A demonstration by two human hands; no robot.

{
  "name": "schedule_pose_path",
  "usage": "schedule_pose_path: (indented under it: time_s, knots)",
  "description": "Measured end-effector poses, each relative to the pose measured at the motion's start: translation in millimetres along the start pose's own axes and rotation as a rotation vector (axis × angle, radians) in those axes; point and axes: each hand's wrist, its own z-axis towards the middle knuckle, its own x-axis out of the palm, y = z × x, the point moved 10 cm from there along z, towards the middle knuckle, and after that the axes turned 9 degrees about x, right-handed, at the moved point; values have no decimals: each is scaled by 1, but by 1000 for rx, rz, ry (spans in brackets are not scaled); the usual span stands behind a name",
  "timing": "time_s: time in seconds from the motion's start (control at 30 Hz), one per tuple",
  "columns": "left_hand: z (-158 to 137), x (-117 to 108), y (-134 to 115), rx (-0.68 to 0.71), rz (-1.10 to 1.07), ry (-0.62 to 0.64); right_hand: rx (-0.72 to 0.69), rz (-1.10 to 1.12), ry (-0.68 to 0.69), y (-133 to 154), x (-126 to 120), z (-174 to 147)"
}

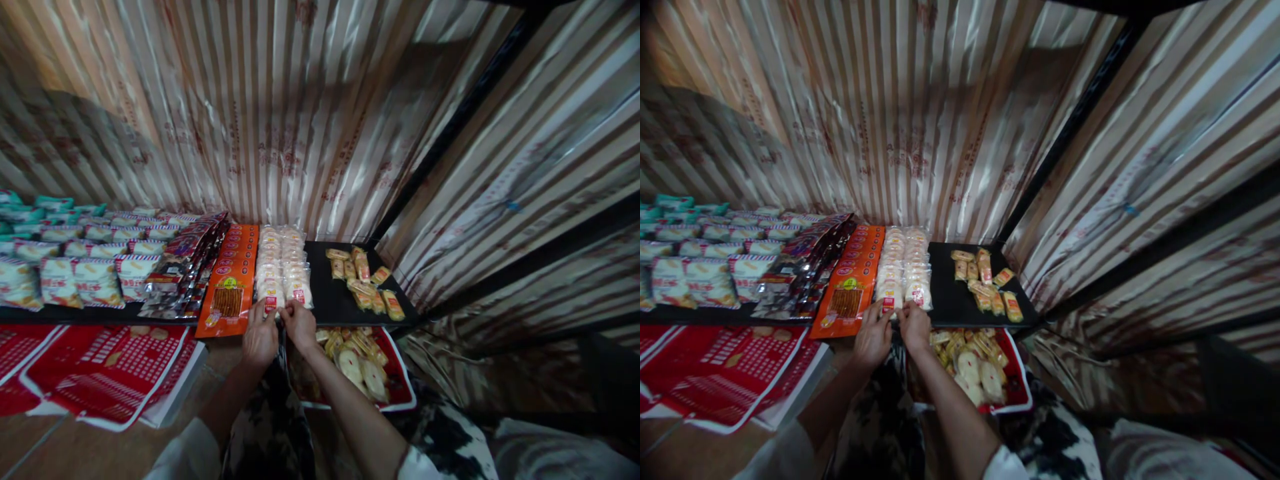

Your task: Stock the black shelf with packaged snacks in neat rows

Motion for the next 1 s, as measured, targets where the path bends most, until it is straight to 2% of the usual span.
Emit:
schedule_pose_path:
  time_s: [0.07, 0.13, 0.27, 0.37, 0.47, 0.63, 0.83, 0.9, 1.0]
  knots:
    - [1, 1, -1, 5, 7, 3, -70, -168, -40, 8, -6, -3]
    - [2, 2, 0, 4, 5, 1, -119, -227, -43, 13, -7, -5]
    - [4, 4, 1, -3, -7, 3, -208, -176, -18, 15, -7, -11]
    - [7, 5, 0, 15, 3, 9, -231, -108, -19, 5, -12, -16]
    - [8, 6, 0, 21, 14, 19, -187, -74, -35, -19, -23, -24]
    - [6, 9, 0, 55, 45, 34, -64, -105, -63, -81, -46, -49]
    - [-4, 11, -15, 126, 17, -8, -33, -223, 31, -139, -52, -81]
    - [-15, 26, -31, 167, -53, 72, -20, -257, 59, -150, -49, -87]
    - [-43, 70, -60, 215, -157, 351, 27, -296, 99, -160, -38, -90]
